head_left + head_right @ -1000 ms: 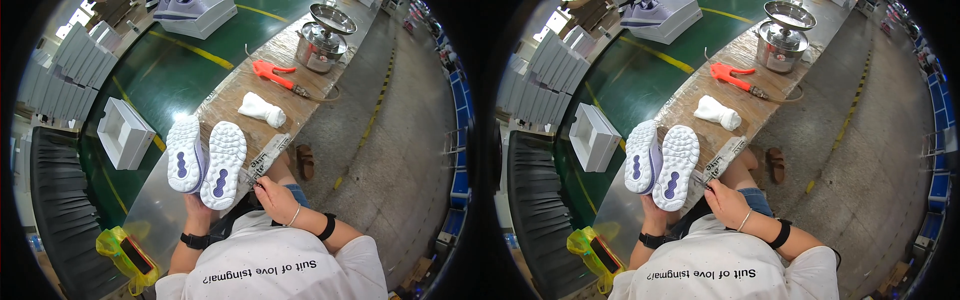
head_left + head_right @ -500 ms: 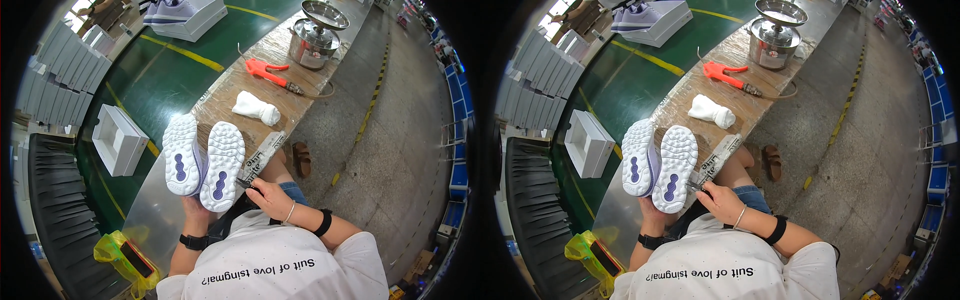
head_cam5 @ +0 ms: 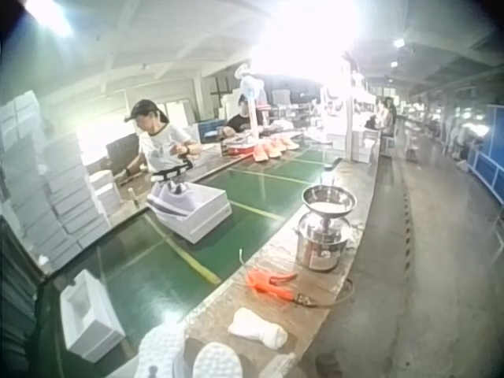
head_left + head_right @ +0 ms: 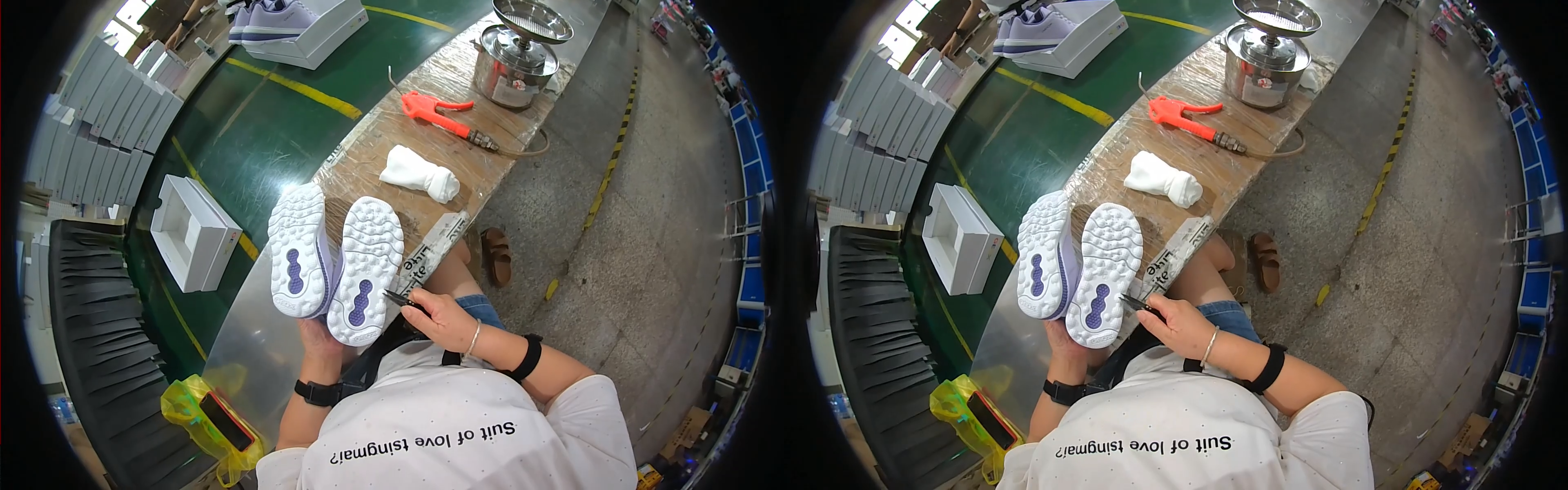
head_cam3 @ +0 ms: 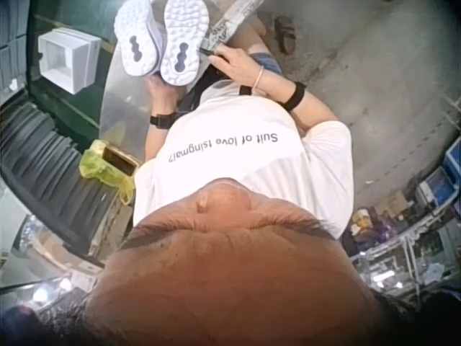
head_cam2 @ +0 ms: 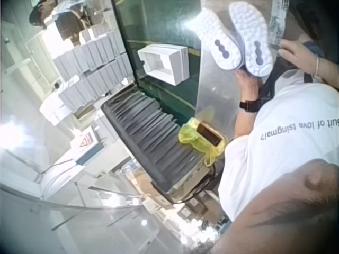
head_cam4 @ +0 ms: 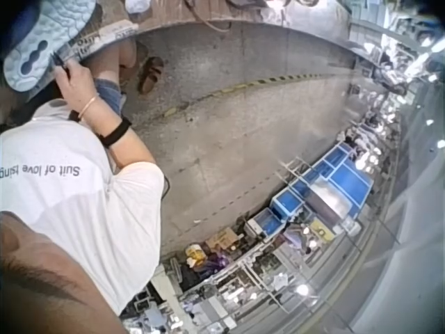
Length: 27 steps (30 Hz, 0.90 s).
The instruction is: Cleaning the outsoles and surfaces of manufactured sneakers using a cloth or cleaning sponge at a quality control station.
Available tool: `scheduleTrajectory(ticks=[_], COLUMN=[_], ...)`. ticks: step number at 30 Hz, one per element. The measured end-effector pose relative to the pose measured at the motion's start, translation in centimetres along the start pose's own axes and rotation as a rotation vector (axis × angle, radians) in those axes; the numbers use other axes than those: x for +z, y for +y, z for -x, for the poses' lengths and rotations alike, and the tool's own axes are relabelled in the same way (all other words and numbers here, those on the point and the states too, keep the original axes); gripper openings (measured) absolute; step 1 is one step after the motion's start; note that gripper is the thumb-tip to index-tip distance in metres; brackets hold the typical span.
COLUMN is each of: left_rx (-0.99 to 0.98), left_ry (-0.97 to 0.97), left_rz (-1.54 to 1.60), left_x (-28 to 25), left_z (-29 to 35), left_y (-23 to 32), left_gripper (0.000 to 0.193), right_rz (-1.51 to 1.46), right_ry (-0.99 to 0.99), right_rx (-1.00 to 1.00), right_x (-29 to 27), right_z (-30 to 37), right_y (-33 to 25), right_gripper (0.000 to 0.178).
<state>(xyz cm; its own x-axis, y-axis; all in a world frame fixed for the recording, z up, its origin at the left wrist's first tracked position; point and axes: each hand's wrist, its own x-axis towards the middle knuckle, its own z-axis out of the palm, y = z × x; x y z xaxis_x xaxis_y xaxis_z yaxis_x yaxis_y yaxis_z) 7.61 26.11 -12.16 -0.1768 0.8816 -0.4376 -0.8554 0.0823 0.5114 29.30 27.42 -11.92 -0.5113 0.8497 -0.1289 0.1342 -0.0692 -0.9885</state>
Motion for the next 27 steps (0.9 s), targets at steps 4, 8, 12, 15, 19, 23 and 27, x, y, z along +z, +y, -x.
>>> scheduleTrajectory(ticks=[4, 8, 12, 15, 19, 23, 27], left_rx=[0.029, 0.004, 0.005, 0.004, -0.04, -0.06, -0.01], left_ry=[0.01, -0.01, 0.003, 0.0, -0.014, 0.001, 0.006], left_rz=[-0.034, -0.009, -0.001, 0.012, 0.051, 0.032, 0.004], left_x=[0.0, -0.3, 0.2, 0.3, 0.4, 0.1, 0.1], left_z=[-0.1, -0.4, -0.4, -0.6, -0.6, -0.9, -1.1], left_y=[0.0, -0.2, -0.2, -0.3, -0.2, -0.1, -0.2], left_gripper=[0.055, 0.054, 0.053, 0.052, 0.051, 0.05, 0.05], right_rz=[-0.008, -0.065, -0.146, -0.104, 0.095, 0.19, 0.196], right_ry=[-0.007, -0.011, -0.022, -0.036, -0.011, -0.042, -0.064], right_rx=[-0.012, 0.031, 0.051, 0.04, -0.054, -0.048, -0.02], right_x=[0.2, 0.2, 0.3, -0.3, -0.6, -1.4, -1.5], right_z=[0.0, 0.0, 0.0, -0.1, -0.3, -0.6, -0.6], right_y=[0.0, 0.5, 0.5, 0.4, 0.6, -0.3, -0.4], right_gripper=[0.031, 0.031, 0.031, 0.032, 0.03, 0.028, 0.026])
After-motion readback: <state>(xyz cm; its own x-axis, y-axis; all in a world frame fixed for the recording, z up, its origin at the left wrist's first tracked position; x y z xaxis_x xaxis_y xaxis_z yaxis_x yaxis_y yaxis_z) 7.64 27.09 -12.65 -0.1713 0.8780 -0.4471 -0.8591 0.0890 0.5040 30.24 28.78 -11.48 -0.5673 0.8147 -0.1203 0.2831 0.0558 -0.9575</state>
